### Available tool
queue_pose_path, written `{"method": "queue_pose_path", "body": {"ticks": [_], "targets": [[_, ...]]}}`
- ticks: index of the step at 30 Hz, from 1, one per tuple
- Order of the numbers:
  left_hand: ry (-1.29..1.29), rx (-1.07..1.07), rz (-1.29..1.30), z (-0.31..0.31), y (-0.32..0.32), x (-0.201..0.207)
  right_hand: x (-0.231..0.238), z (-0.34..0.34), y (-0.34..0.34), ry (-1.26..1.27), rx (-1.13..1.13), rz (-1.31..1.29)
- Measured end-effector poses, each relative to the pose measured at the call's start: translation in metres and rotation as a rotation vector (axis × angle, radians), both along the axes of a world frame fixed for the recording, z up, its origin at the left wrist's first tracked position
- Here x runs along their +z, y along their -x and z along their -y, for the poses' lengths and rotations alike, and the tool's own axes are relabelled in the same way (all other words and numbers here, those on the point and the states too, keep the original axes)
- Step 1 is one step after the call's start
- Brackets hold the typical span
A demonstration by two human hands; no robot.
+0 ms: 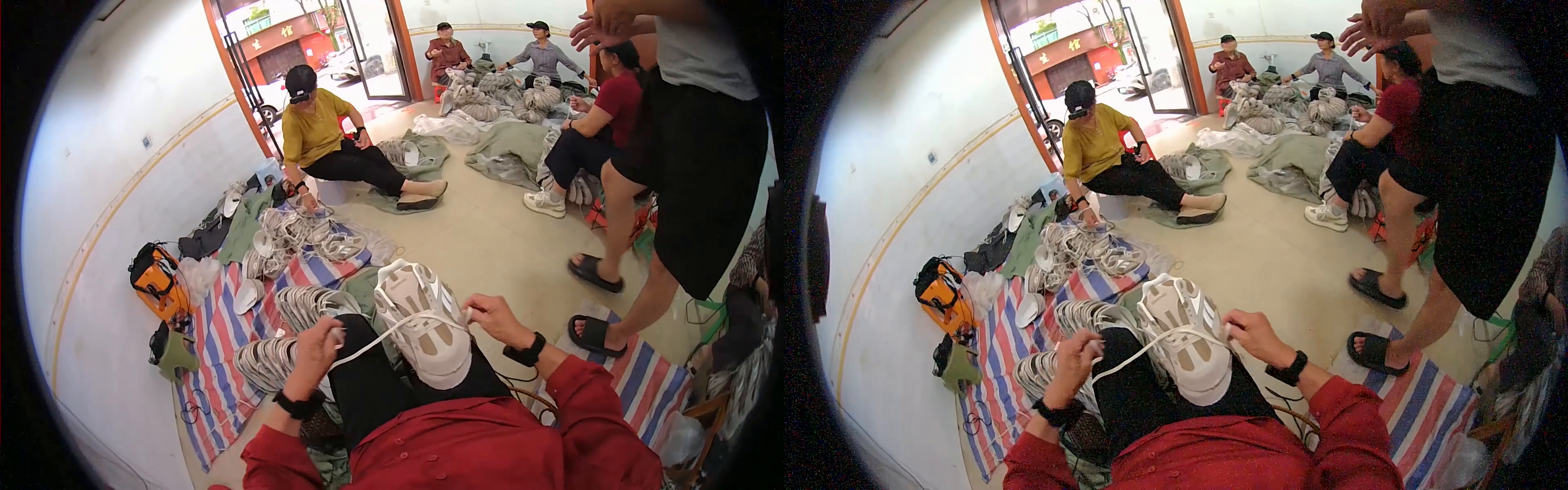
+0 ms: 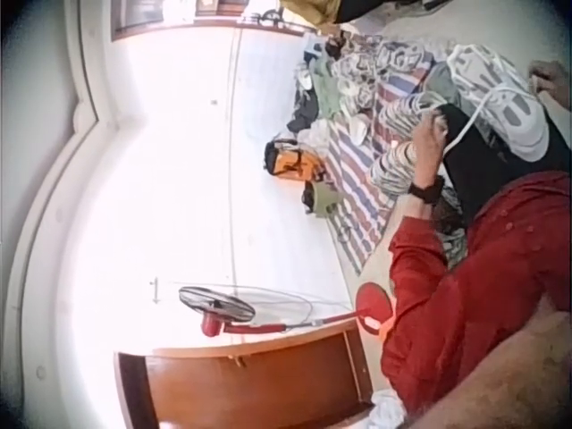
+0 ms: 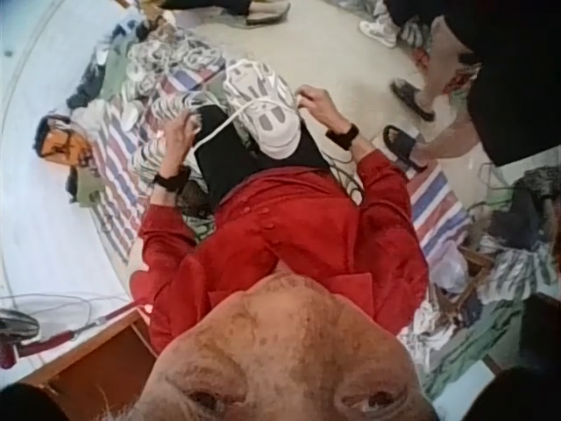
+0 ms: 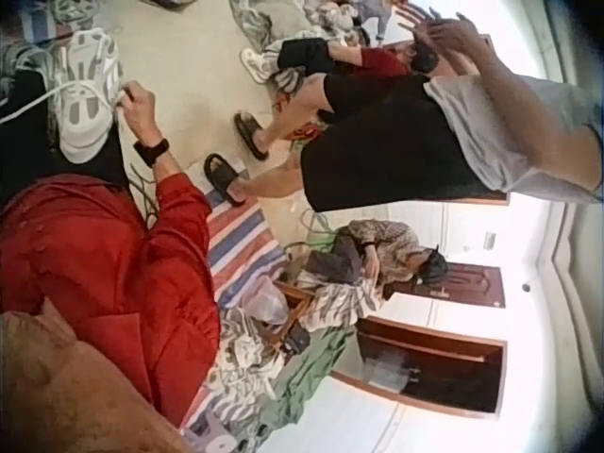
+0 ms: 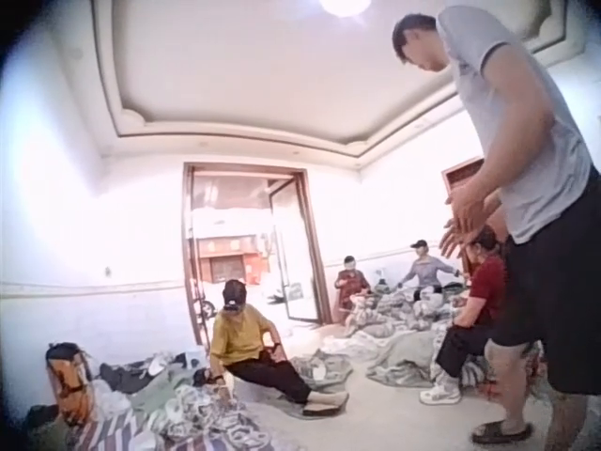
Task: The recorder is lacing a white sneaker while sitting in a room with other workers performing similar tasks.
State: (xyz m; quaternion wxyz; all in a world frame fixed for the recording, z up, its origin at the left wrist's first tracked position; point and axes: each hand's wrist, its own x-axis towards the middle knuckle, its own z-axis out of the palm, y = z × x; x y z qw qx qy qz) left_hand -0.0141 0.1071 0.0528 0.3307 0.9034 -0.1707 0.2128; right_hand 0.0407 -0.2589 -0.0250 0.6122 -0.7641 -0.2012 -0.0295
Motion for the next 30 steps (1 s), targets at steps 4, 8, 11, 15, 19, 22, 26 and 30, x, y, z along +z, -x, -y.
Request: {"method": "queue_pose_path", "body": {"ticks": [4,8,11,15,19,22,26,30], "targets": [[0.213,-0.082,-0.096,0.045,-0.012,-0.01,0.016,-0.032,-0.002,0.012,-0.003,-0.039],[0.577,-0.044,-0.233,0.072,-0.018,-0.027,0.017,-0.049,0.003,-0.098,-0.022,-0.026],[0.674,-0.016,-0.265,0.076,-0.023,-0.054,0.011,-0.052,0.005,-0.071,-0.034,-0.063],[0.77,-0.035,-0.366,0.081,-0.027,-0.075,0.003,-0.048,0.0,0.081,-0.129,0.111],[0.773,0.011,-0.376,0.085,-0.032,-0.081,0.011,-0.048,-0.004,0.037,-0.125,-0.017],[0.736,0.026,-0.298,0.086,-0.031,-0.073,-0.001,-0.047,-0.01,-0.046,-0.092,-0.049],[0.774,0.02,-0.28,0.089,-0.026,-0.071,-0.003,-0.048,-0.01,-0.082,-0.068,-0.091],[0.849,-0.007,-0.353,0.097,-0.02,-0.071,-0.001,-0.05,-0.005,-0.161,-0.075,-0.128]]}}
